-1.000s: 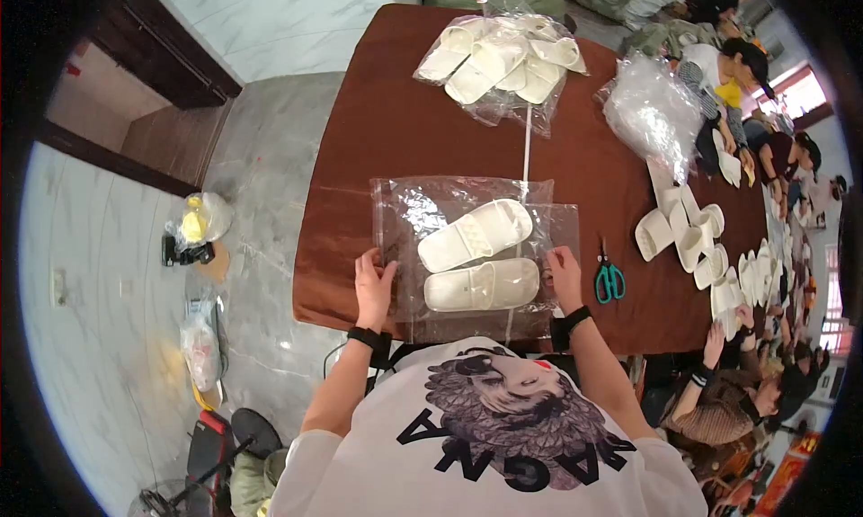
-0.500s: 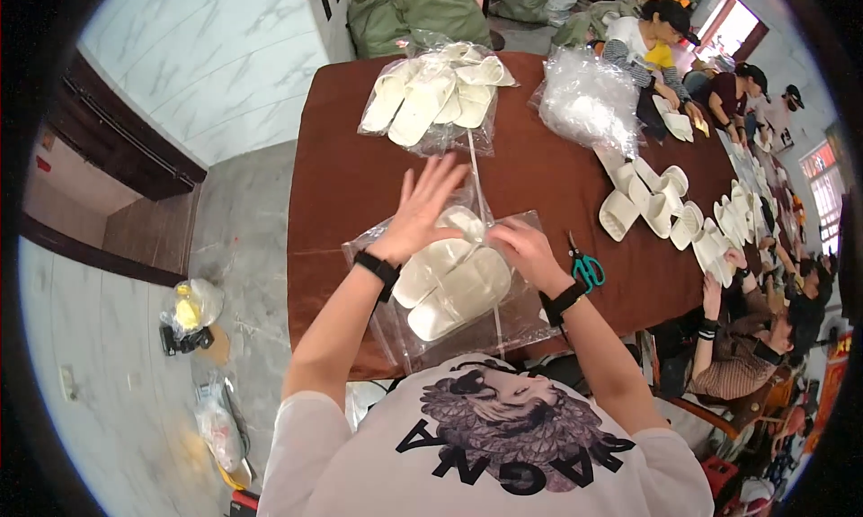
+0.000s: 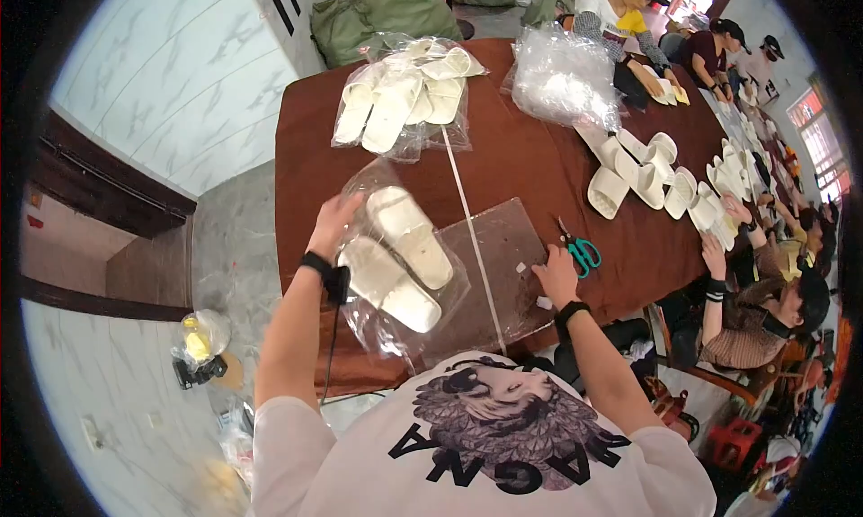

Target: Packing white slippers into clear plastic bags and then into a larger green transport bag.

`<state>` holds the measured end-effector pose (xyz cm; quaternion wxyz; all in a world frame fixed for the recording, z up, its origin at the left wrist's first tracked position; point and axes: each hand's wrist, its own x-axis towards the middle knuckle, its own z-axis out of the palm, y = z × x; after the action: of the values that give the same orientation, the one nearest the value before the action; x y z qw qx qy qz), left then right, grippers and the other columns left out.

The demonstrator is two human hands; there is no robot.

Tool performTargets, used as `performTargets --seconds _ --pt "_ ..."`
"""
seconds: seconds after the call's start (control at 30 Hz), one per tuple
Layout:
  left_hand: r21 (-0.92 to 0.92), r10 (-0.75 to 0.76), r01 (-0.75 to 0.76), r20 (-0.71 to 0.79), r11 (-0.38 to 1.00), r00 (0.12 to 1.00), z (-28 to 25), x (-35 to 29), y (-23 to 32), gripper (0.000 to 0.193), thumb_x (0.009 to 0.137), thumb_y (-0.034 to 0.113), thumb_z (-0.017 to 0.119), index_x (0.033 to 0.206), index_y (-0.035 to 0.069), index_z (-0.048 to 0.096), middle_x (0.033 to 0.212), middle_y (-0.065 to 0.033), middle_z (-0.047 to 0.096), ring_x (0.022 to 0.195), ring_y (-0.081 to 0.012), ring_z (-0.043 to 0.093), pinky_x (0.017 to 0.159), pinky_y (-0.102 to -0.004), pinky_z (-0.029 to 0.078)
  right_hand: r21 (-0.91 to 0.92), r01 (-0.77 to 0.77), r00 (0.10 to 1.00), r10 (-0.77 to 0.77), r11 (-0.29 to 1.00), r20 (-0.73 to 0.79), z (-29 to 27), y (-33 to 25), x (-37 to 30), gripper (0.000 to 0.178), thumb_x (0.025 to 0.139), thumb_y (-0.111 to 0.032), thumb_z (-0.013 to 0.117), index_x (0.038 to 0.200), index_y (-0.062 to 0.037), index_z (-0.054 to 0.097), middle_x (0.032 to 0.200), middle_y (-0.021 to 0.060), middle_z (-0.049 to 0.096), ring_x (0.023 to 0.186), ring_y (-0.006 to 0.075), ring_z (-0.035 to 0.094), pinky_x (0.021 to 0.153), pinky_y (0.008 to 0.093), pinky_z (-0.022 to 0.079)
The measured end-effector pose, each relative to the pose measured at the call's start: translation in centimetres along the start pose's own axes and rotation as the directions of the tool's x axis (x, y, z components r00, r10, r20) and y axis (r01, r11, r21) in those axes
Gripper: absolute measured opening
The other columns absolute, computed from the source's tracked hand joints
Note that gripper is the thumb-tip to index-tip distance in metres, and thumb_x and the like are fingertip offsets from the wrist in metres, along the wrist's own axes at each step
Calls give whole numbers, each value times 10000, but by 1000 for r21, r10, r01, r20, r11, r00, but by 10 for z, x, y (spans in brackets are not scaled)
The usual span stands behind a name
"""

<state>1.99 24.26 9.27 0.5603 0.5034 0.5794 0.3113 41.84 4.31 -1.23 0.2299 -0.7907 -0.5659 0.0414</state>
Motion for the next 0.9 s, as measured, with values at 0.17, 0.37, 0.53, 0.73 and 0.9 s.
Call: performTargets --seconds 0.17,0.37,0.53,0.73,0.9 --pt "-86 -18 10 -92 996 996 -60 -14 -127 244 832 102 668 1043 -17 637 909 -53 662 770 -132 622 674 -281 519 146 -62 975 29 987 221 3 7 29 178 775 -133 652 914 -67 561 917 119 586 945 347 547 761 439 464" --pt "-143 -117 74 -324 987 939 -41 -39 -170 232 832 174 657 959 -20 653 787 0 623 683 -83 542 602 -271 436 -249 220 944 -270 943 -191 -113 -9 169 42 812 -123 583 814 -81 581 882 143 534 867 349 524 724 476 434" --pt "50 -73 113 -499 992 863 -26 -43 -181 329 806 208 690 991 -56 629 866 -120 674 778 -181 599 713 -333 475 -501 229 910 -366 834 -193 -170 5 321 94 837 -133 540 876 -70 599 882 155 540 836 345 586 668 458 487" --pt "281 -9 275 -685 919 729 -13 -54 -175 545 764 233 715 1191 -64 549 1093 -237 638 1015 -350 616 875 -409 467 -630 187 900 -388 753 -197 -180 23 482 98 846 -84 516 928 -74 569 866 166 592 761 344 644 623 444 516" --pt "131 -95 251 -685 959 722 -6 -49 -180 531 792 111 697 1248 -76 501 1143 -185 623 1032 -262 599 893 -356 463 -589 112 866 -369 800 -336 -135 67 604 162 879 -129 503 1030 -78 532 920 198 593 839 371 644 678 467 517"
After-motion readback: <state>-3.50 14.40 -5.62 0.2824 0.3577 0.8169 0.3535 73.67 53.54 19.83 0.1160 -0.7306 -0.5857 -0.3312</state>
